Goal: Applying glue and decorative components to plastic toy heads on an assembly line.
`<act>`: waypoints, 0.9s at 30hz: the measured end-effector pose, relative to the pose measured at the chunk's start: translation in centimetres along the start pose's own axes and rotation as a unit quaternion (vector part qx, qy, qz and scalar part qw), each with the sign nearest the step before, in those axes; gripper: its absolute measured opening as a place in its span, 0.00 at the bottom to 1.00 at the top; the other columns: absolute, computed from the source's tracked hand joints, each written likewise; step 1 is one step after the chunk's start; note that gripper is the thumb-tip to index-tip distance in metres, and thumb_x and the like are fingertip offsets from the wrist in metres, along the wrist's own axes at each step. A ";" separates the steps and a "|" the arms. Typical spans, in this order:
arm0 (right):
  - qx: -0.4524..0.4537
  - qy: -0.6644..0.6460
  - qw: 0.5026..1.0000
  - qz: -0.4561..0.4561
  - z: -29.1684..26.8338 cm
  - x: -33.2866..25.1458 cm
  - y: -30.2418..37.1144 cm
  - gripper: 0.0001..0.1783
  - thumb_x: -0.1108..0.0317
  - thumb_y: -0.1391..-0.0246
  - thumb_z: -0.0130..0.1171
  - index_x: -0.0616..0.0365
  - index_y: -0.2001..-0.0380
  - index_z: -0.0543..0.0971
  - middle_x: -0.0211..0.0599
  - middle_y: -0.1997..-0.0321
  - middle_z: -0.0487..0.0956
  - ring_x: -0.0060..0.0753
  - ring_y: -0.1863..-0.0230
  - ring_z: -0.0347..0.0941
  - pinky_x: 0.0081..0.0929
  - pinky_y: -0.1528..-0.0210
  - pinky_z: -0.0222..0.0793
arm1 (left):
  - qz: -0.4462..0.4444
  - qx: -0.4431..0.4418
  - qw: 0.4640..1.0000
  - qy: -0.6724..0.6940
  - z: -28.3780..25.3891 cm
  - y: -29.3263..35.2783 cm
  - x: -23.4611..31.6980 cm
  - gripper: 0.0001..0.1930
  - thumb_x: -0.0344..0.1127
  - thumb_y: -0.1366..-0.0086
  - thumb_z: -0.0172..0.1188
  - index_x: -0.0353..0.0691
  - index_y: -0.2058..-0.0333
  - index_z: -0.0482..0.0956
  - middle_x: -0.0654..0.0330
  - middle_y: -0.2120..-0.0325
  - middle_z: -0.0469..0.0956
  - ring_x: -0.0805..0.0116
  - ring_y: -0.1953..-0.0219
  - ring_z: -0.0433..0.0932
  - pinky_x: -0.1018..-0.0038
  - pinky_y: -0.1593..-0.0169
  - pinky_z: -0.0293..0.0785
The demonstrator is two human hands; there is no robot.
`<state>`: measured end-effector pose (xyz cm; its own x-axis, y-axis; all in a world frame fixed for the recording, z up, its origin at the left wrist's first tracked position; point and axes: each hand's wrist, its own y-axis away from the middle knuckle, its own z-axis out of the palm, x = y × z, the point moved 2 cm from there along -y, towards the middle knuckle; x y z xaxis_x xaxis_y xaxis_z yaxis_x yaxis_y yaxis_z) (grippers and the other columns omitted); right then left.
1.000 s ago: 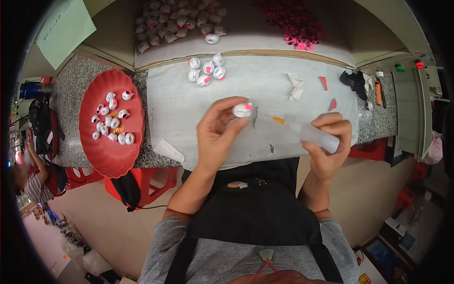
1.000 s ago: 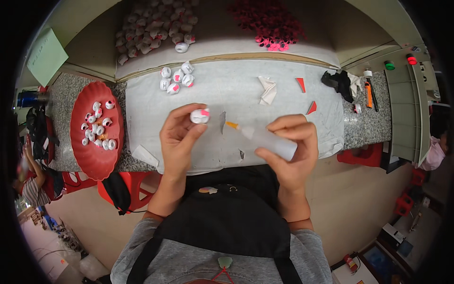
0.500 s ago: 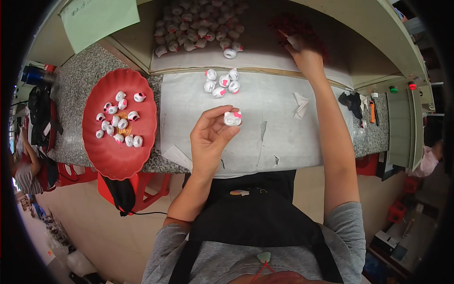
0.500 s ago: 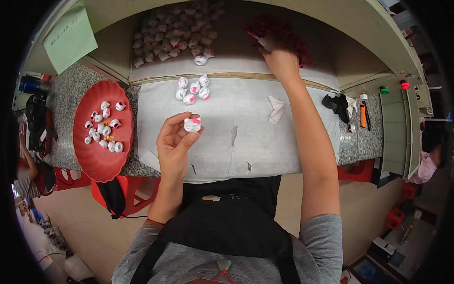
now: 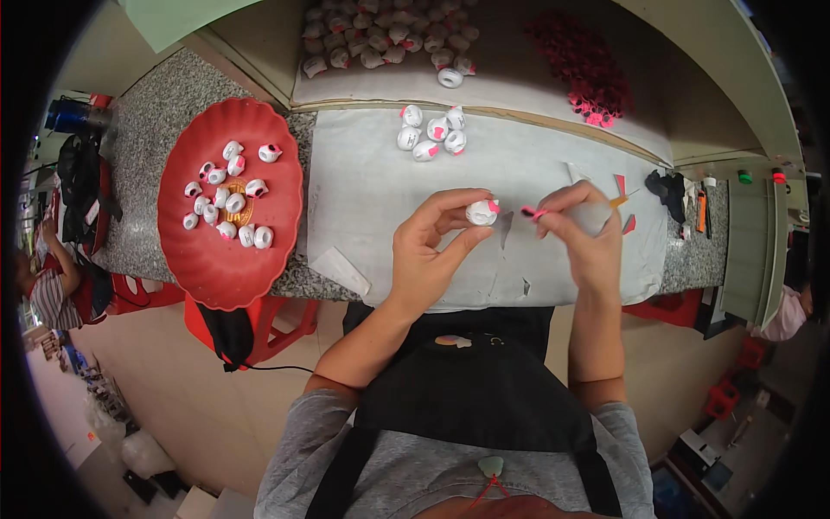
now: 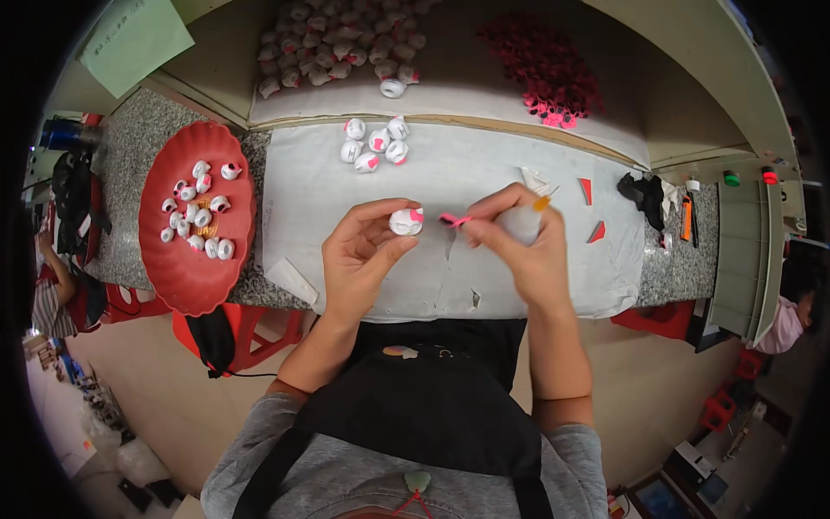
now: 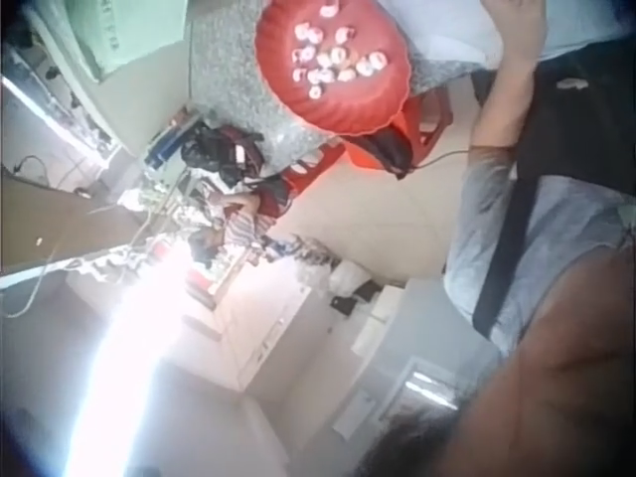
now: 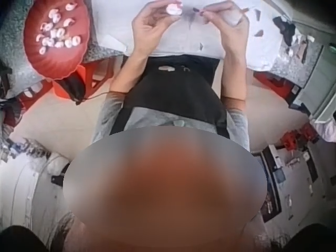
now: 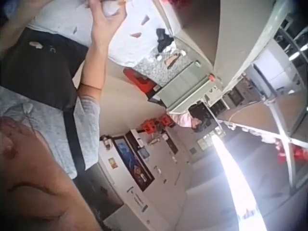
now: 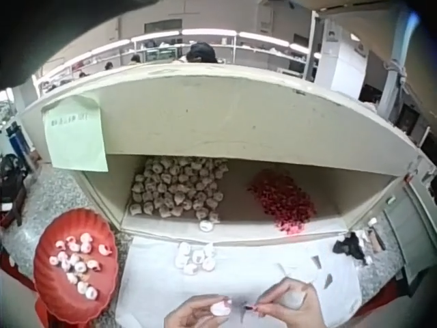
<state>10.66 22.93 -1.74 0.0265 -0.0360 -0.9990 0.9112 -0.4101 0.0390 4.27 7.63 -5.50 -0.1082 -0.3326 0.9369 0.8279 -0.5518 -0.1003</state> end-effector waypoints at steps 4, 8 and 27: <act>-0.016 -0.130 0.991 0.023 1.2 1.2 2.0 0.06 0.81 0.64 0.55 0.65 0.80 0.68 0.40 0.78 0.71 0.25 0.78 0.66 0.19 0.75 0.63 | 0.055 -0.025 0.992 -0.107 1.1 0.1 0.4 0.15 0.18 0.54 0.53 0.32 0.64 0.69 0.54 0.64 0.70 0.70 0.62 0.70 0.78 0.62 0.67; -0.012 -0.129 0.991 0.023 1.1 1.8 2.5 0.06 0.80 0.64 0.56 0.65 0.80 0.69 0.38 0.78 0.71 0.23 0.78 0.66 0.17 0.75 0.63 | 0.065 -0.048 0.982 -0.169 1.9 0.3 0.8 0.15 0.18 0.54 0.53 0.33 0.65 0.71 0.55 0.65 0.70 0.70 0.63 0.69 0.79 0.62 0.67; -0.058 -0.097 0.994 -0.012 0.5 1.3 3.7 0.18 0.80 0.67 0.58 0.64 0.67 0.68 0.34 0.77 0.70 0.18 0.78 0.65 0.13 0.79 0.61 | -0.065 -0.112 0.989 0.078 2.7 1.2 0.2 0.14 0.21 0.50 0.52 0.31 0.62 0.69 0.54 0.62 0.69 0.70 0.60 0.68 0.77 0.56 0.65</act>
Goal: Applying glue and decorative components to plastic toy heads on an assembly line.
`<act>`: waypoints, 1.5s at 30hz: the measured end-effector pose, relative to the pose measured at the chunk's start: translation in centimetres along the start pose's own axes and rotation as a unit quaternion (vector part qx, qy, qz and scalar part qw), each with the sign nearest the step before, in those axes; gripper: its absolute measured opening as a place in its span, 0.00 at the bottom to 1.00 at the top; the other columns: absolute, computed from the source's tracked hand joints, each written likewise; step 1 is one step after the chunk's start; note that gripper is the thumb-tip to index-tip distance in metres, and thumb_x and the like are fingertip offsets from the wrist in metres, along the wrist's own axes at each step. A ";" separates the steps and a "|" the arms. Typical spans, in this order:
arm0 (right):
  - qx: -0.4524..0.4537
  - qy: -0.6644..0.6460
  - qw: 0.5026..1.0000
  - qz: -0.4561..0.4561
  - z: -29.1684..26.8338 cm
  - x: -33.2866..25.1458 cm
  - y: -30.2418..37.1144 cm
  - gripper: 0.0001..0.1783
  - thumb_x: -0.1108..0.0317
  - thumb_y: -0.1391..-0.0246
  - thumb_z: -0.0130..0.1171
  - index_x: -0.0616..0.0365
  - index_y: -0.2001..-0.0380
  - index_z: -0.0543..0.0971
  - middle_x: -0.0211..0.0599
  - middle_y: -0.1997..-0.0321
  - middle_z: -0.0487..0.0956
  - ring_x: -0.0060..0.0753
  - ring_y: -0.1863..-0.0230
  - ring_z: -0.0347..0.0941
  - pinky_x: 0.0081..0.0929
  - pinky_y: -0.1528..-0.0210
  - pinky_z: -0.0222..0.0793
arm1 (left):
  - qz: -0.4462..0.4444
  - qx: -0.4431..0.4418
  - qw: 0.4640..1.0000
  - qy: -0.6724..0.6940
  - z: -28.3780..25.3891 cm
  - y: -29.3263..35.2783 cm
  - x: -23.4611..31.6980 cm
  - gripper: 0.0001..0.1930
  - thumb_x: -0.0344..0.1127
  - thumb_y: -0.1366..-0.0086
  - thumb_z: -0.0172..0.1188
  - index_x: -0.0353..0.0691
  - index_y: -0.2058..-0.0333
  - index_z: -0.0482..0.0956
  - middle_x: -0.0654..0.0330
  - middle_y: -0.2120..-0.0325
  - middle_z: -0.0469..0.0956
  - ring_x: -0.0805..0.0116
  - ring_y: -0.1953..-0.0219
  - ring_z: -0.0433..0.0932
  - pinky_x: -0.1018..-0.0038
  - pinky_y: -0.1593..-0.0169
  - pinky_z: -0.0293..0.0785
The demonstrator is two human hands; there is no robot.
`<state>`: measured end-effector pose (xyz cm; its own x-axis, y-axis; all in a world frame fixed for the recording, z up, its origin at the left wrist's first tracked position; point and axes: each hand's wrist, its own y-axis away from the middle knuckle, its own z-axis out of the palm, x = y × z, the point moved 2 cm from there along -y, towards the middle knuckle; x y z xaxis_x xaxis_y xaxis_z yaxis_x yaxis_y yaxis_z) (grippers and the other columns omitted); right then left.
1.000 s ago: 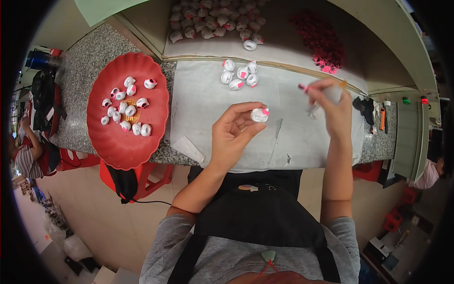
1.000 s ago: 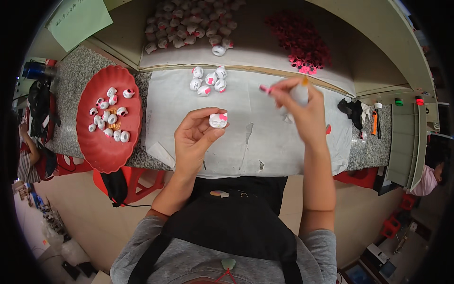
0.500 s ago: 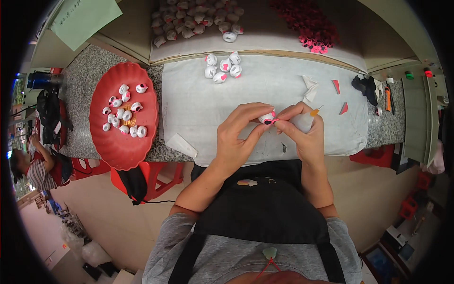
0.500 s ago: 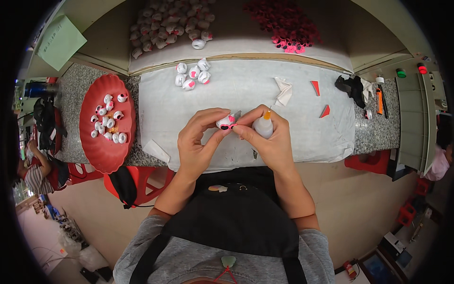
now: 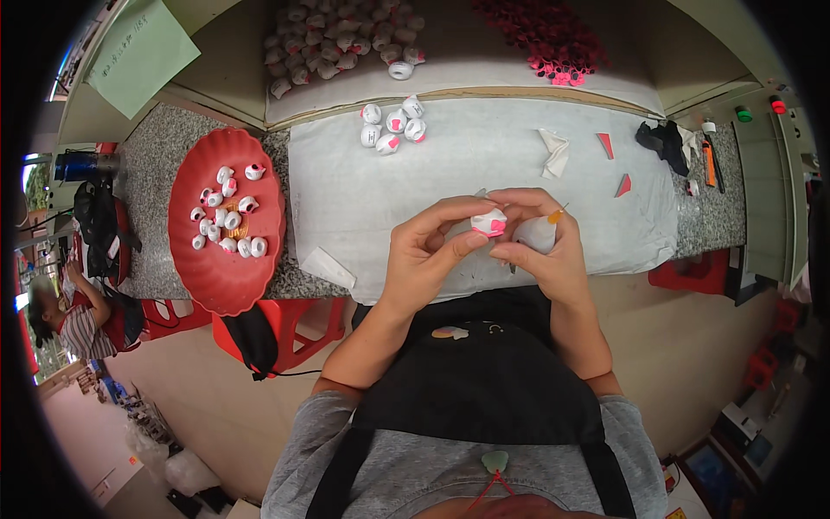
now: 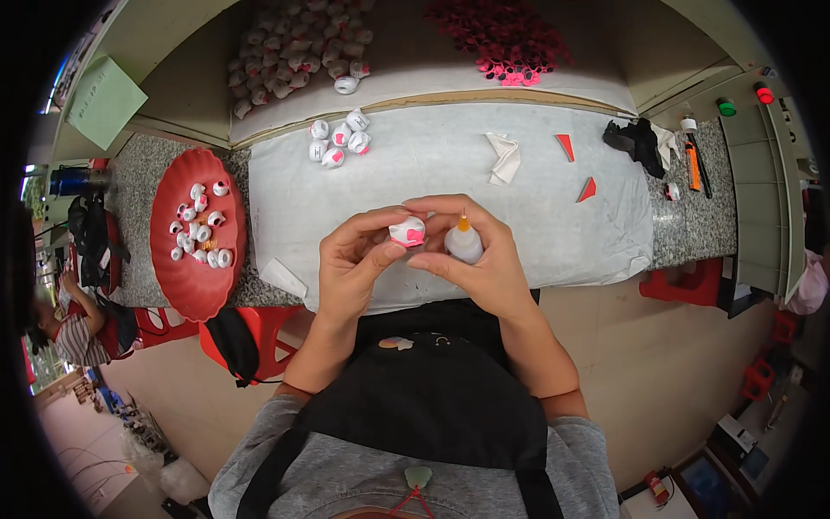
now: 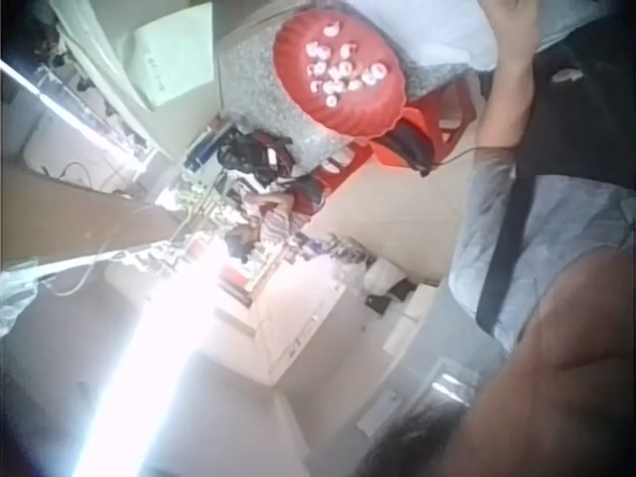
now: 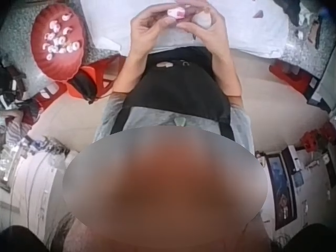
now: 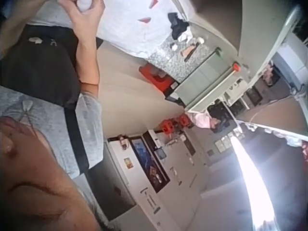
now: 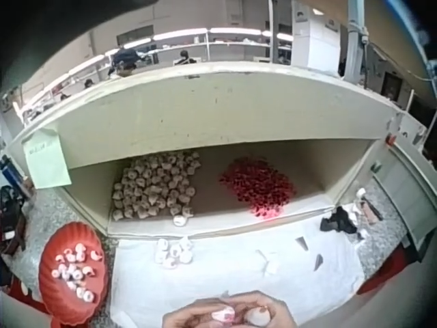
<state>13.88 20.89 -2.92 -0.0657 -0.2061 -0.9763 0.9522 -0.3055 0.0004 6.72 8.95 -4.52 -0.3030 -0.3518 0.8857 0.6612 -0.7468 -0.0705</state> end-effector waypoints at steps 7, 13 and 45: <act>0.015 -0.065 0.998 -0.005 -0.6 1.3 0.4 0.15 0.81 0.70 0.60 0.65 0.73 0.70 0.39 0.73 0.72 0.23 0.77 0.68 0.16 0.79 0.63 | 0.059 -0.045 0.993 -0.092 -0.1 -0.2 -0.4 0.11 0.24 0.50 0.54 0.31 0.66 0.71 0.51 0.65 0.71 0.63 0.59 0.68 0.72 0.56 0.64; 0.035 -0.075 0.996 0.022 -0.5 1.4 0.5 0.14 0.82 0.71 0.60 0.65 0.75 0.70 0.40 0.74 0.72 0.24 0.78 0.68 0.17 0.79 0.63 | 0.051 -0.050 0.991 -0.109 -0.3 -0.2 -0.4 0.11 0.25 0.50 0.53 0.31 0.66 0.71 0.51 0.65 0.71 0.63 0.59 0.67 0.71 0.55 0.63; 0.068 -0.049 0.996 0.029 0.5 1.5 0.6 0.13 0.78 0.63 0.57 0.66 0.69 0.71 0.33 0.81 0.71 0.18 0.80 0.65 0.13 0.79 0.61 | 0.011 0.024 0.999 0.031 0.3 0.7 -1.1 0.12 0.25 0.47 0.50 0.30 0.62 0.67 0.56 0.66 0.70 0.73 0.62 0.68 0.77 0.58 0.65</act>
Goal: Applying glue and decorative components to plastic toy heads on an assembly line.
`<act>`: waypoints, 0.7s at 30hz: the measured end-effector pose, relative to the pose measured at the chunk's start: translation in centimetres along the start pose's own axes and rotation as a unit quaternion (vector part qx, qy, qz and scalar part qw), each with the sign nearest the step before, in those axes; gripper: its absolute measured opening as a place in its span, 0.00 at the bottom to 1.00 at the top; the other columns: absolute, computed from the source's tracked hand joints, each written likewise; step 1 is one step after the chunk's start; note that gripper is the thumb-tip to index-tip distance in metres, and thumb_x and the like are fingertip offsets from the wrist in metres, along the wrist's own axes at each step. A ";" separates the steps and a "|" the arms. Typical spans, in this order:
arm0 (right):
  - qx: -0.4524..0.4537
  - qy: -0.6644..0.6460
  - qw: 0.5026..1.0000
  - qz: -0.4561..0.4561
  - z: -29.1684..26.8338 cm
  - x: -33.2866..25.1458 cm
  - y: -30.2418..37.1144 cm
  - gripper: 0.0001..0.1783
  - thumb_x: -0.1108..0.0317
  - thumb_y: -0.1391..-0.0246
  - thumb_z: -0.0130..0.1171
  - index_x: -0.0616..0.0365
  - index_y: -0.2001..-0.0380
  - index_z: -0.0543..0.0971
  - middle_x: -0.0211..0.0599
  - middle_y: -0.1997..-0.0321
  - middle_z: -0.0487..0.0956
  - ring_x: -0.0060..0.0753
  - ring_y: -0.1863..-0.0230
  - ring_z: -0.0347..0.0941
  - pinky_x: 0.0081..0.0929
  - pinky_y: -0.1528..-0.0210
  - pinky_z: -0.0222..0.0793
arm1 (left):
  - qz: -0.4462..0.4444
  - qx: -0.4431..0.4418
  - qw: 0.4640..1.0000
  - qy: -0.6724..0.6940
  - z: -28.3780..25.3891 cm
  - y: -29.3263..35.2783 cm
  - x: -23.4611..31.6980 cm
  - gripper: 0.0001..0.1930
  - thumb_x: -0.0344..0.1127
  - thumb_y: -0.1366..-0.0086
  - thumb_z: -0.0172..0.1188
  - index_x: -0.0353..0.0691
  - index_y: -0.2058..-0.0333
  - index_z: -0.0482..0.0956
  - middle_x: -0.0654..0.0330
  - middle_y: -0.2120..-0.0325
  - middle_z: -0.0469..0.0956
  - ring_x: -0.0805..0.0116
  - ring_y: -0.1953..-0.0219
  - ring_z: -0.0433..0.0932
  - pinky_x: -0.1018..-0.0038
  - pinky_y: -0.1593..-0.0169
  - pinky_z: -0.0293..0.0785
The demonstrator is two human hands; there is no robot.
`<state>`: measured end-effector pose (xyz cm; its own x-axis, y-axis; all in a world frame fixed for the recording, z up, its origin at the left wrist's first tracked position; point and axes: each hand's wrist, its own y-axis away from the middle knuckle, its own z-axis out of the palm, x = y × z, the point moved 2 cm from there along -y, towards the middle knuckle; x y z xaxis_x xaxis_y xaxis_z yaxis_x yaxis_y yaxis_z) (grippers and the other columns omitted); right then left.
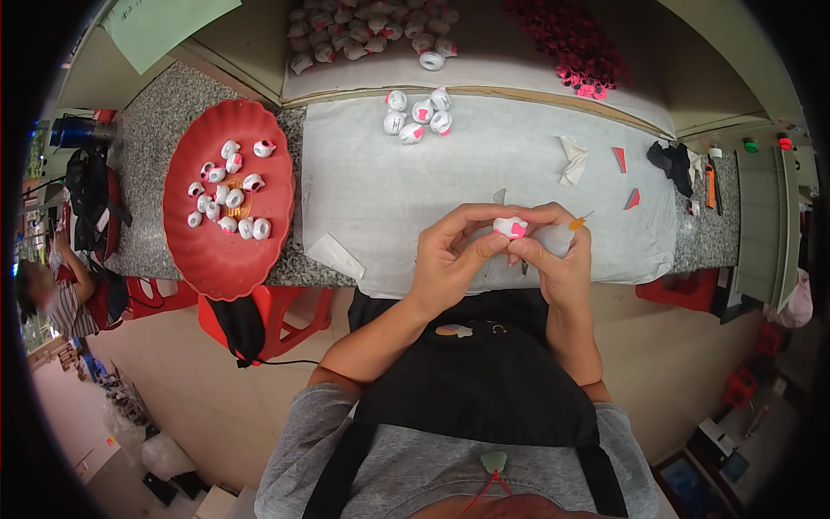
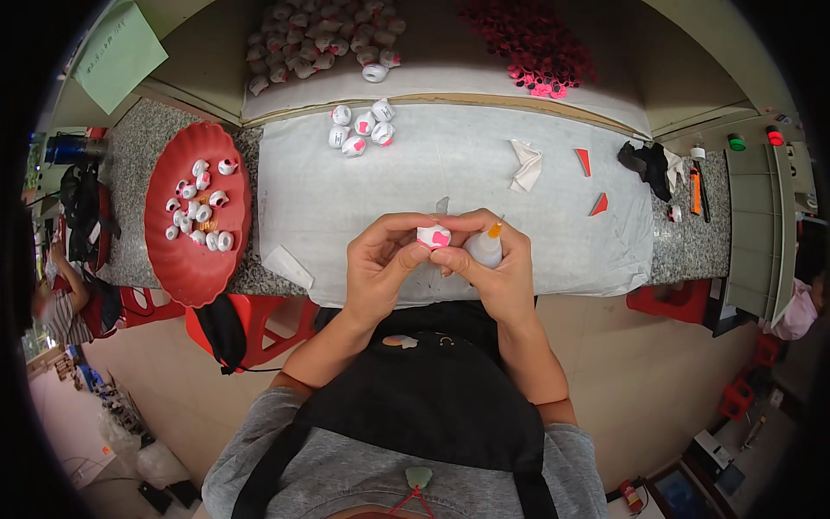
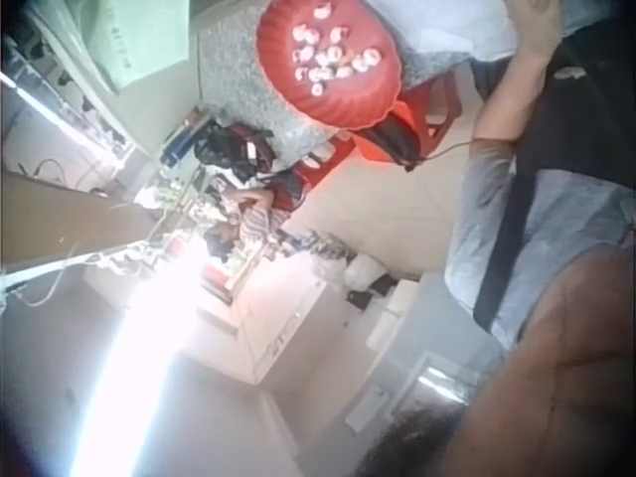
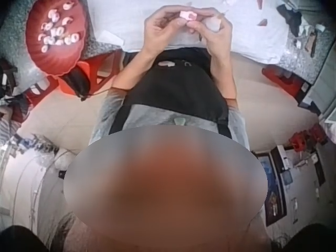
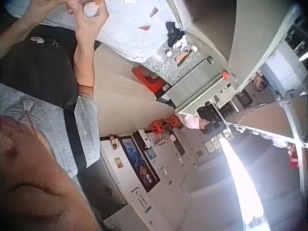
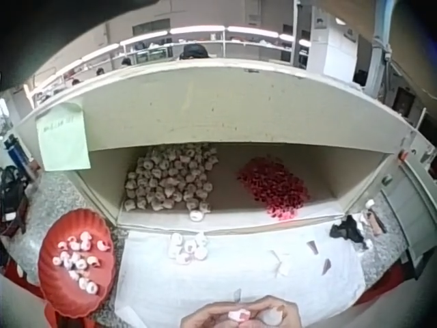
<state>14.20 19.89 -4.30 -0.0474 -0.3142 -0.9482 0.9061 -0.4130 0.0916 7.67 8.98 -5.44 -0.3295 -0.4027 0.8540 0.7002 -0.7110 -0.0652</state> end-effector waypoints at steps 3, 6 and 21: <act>0.025 0.094 0.995 -0.015 -1.2 -1.2 -0.9 0.15 0.79 0.63 0.55 0.66 0.67 0.71 0.34 0.79 0.72 0.19 0.80 0.65 0.13 0.80 0.61 | -0.019 0.036 0.999 0.013 -0.4 0.0 -0.5 0.12 0.27 0.47 0.51 0.32 0.62 0.67 0.56 0.67 0.71 0.72 0.63 0.69 0.76 0.58 0.64; 0.171 0.463 0.855 -0.161 -5.0 -4.0 -2.7 0.14 0.77 0.62 0.53 0.59 0.66 0.73 0.32 0.76 0.72 0.19 0.76 0.65 0.16 0.78 0.60 | -0.051 0.058 0.995 0.055 -1.0 -0.2 -0.5 0.12 0.29 0.46 0.51 0.33 0.63 0.66 0.56 0.67 0.71 0.70 0.63 0.70 0.74 0.56 0.63; -0.045 0.378 0.891 -0.249 2.3 -2.8 -1.2 0.12 0.83 0.71 0.54 0.63 0.76 0.74 0.36 0.79 0.71 0.26 0.77 0.66 0.16 0.75 0.60 | -0.088 0.078 0.980 0.161 -1.9 -0.2 -0.4 0.12 0.27 0.48 0.52 0.36 0.62 0.67 0.61 0.69 0.72 0.77 0.66 0.69 0.81 0.61 0.65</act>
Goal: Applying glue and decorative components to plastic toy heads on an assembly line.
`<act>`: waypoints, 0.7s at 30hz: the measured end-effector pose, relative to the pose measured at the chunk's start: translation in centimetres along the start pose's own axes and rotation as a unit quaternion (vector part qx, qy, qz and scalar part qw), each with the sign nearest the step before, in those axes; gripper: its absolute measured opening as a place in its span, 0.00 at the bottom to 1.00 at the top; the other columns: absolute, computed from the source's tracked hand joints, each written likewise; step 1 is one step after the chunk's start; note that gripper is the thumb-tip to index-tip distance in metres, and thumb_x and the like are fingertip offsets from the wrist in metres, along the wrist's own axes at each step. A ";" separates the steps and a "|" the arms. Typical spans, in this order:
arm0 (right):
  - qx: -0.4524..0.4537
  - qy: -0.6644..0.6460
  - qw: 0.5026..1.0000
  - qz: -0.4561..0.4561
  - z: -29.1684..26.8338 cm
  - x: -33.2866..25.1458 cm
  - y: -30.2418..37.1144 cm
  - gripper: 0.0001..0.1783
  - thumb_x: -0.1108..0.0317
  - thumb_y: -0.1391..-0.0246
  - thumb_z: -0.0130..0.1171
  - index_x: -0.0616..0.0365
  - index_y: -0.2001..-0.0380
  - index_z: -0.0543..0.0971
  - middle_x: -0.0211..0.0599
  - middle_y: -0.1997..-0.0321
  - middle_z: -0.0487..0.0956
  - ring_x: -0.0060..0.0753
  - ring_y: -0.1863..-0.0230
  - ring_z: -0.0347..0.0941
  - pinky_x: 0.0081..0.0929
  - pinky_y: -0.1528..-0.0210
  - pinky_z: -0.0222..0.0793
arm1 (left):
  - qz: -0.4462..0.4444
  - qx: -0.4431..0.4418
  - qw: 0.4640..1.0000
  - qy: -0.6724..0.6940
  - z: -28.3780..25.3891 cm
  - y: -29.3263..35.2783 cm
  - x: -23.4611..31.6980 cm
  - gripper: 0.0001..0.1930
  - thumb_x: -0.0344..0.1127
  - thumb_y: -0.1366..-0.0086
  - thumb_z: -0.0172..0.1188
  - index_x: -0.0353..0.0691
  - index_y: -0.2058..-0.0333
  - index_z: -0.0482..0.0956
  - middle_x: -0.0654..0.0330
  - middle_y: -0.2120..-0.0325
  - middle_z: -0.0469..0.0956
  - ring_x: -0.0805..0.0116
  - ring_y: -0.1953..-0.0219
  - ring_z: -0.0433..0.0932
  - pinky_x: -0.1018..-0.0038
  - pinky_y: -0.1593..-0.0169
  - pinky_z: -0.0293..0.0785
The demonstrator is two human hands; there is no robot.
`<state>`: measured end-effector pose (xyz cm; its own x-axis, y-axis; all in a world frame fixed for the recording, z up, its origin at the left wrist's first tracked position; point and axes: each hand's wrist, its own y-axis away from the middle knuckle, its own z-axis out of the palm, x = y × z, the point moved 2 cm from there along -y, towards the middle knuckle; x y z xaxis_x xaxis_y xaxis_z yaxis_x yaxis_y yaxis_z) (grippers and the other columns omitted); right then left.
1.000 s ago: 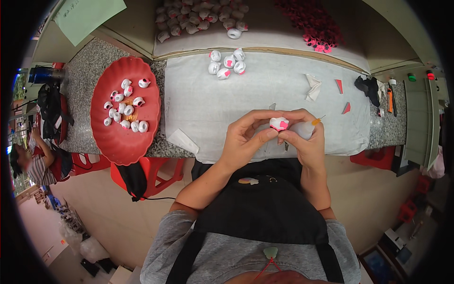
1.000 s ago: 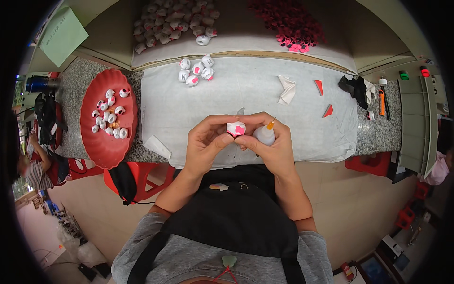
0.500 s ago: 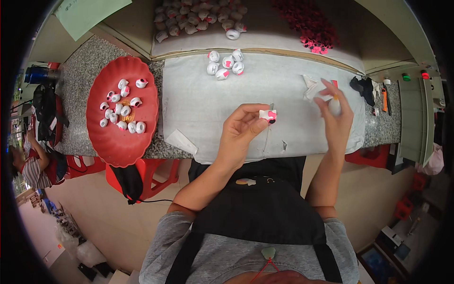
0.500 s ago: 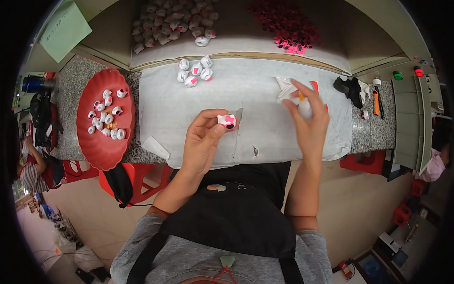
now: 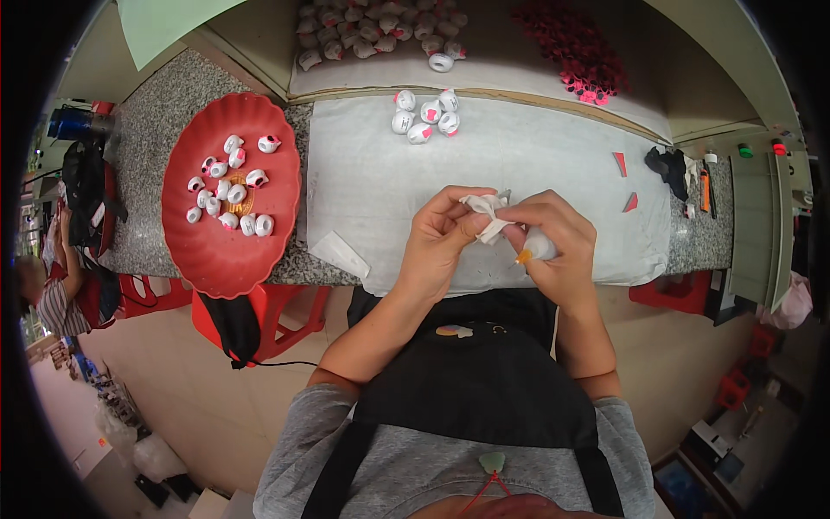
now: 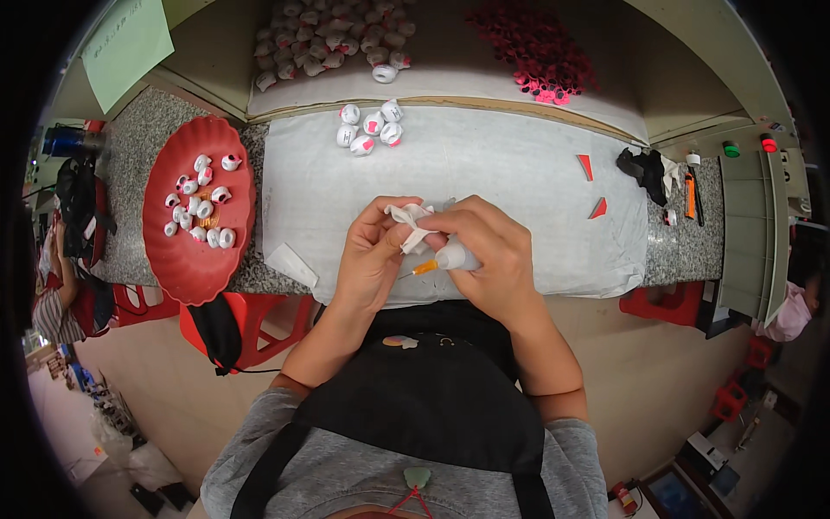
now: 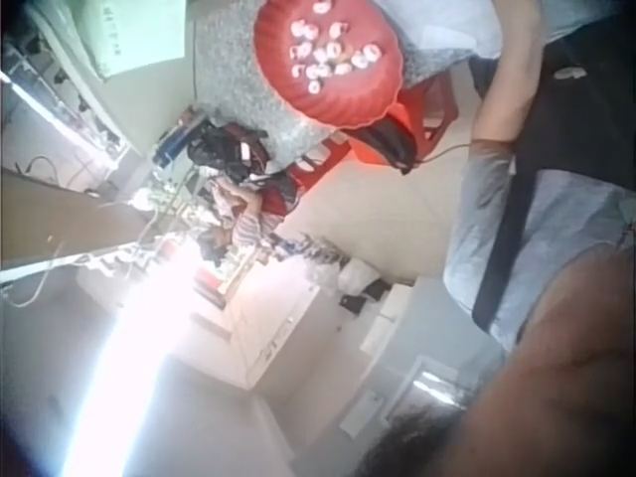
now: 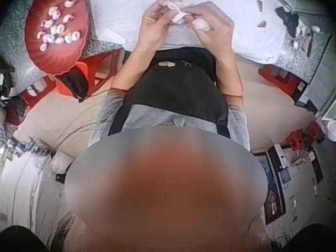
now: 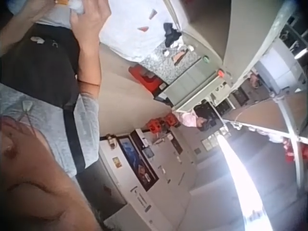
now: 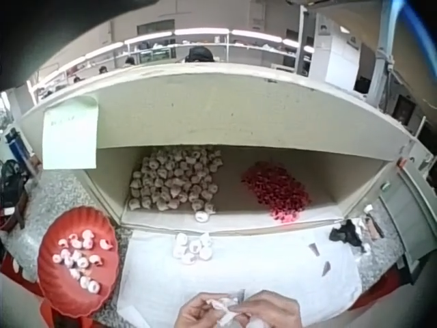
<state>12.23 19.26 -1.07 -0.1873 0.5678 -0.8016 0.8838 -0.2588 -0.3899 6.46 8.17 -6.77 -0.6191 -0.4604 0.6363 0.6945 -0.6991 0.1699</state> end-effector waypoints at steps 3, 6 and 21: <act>-0.026 0.028 0.999 0.001 -0.3 -0.4 -0.2 0.10 0.82 0.70 0.54 0.63 0.77 0.74 0.36 0.80 0.71 0.27 0.78 0.66 0.17 0.75 0.60 | 0.015 -0.014 0.999 -0.040 -0.1 0.3 -0.2 0.12 0.27 0.48 0.53 0.35 0.62 0.68 0.61 0.70 0.72 0.78 0.67 0.69 0.82 0.62 0.64; -0.032 0.073 0.996 0.039 -2.0 0.2 0.0 0.10 0.81 0.69 0.54 0.63 0.76 0.73 0.37 0.79 0.71 0.26 0.78 0.66 0.17 0.73 0.61 | 0.027 -0.009 0.999 -0.044 0.0 0.1 0.0 0.12 0.27 0.48 0.52 0.35 0.62 0.68 0.62 0.70 0.72 0.78 0.67 0.69 0.83 0.62 0.64; -0.003 -0.247 0.944 0.216 0.7 0.8 0.6 0.12 0.79 0.63 0.56 0.63 0.69 0.73 0.30 0.77 0.72 0.15 0.74 0.65 0.12 0.70 0.60 | 0.086 -0.041 0.991 -0.096 0.8 0.6 1.0 0.13 0.28 0.45 0.49 0.33 0.60 0.64 0.58 0.67 0.70 0.73 0.62 0.69 0.77 0.57 0.63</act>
<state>12.29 19.05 -2.24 0.0159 -0.0251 -0.9996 0.9255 -0.3781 0.0243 6.51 7.73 -5.44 -0.4070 -0.4697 0.7834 0.7472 -0.6645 -0.0102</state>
